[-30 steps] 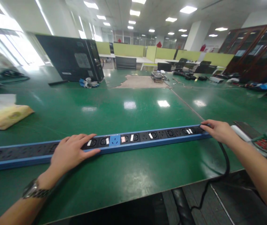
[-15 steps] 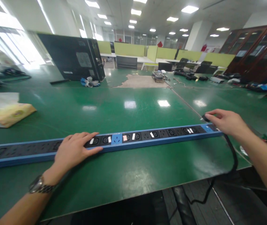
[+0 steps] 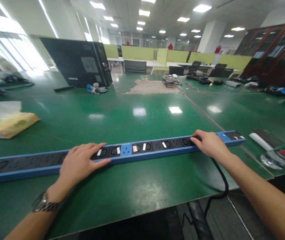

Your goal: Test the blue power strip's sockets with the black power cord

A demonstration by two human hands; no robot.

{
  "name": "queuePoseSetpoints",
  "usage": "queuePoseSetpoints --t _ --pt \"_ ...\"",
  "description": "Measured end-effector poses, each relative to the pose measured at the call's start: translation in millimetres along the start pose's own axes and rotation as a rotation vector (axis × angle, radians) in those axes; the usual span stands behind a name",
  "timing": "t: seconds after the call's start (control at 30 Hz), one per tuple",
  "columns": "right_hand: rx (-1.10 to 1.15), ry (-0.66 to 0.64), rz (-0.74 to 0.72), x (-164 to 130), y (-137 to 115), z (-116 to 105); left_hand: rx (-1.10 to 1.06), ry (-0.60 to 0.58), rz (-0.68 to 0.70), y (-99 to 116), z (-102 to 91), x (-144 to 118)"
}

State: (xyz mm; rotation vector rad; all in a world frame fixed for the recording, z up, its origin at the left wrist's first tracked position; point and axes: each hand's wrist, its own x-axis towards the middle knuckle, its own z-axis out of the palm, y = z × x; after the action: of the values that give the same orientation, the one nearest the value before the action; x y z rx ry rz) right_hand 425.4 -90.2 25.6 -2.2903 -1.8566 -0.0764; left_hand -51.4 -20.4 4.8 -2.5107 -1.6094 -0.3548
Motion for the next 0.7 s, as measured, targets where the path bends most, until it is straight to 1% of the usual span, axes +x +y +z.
queuePoseSetpoints --t 0.07,0.1,0.17,0.2,0.23,0.27,0.3,0.33,0.37,0.43,0.53,0.7 --pt "0.004 0.030 0.054 -1 -5 -13 -0.008 -0.002 -0.001 0 0.0 0" --pt "0.008 0.083 0.096 -1 -12 -23 -0.011 -0.003 -0.001 1 0.1 0" --pt "0.041 0.191 0.153 -3 -34 -41 -0.014 0.002 0.003 1 0.4 0" --pt "0.079 0.211 0.150 -4 -50 -48 -0.014 0.006 0.004 1 0.5 0" --pt "0.132 0.150 0.109 -5 -67 -52 -0.013 0.011 0.005 0 0.6 0" --pt "0.193 0.053 0.051 -6 -86 -53 -0.013 0.014 0.005 0 0.6 -1" --pt "0.231 -0.041 -0.014 -7 -105 -50 -0.013 0.016 0.005 0 0.6 -1" --pt "0.241 -0.105 -0.059 -8 -122 -44 -0.014 0.017 0.005 0 0.5 -1" --pt "0.228 -0.138 -0.077 -8 -136 -37 -0.015 0.017 0.007 0 0.4 -2" --pt "0.169 -0.139 -0.075 -5 -155 -20 -0.019 0.020 0.009 0 0.2 -2" --pt "0.060 -0.101 -0.048 1 -162 -6 -0.020 0.024 0.009 0 0.2 -3" --pt "-0.040 -0.128 -0.026 1 -157 -9 -0.020 0.026 0.005 0 1.8 -1"
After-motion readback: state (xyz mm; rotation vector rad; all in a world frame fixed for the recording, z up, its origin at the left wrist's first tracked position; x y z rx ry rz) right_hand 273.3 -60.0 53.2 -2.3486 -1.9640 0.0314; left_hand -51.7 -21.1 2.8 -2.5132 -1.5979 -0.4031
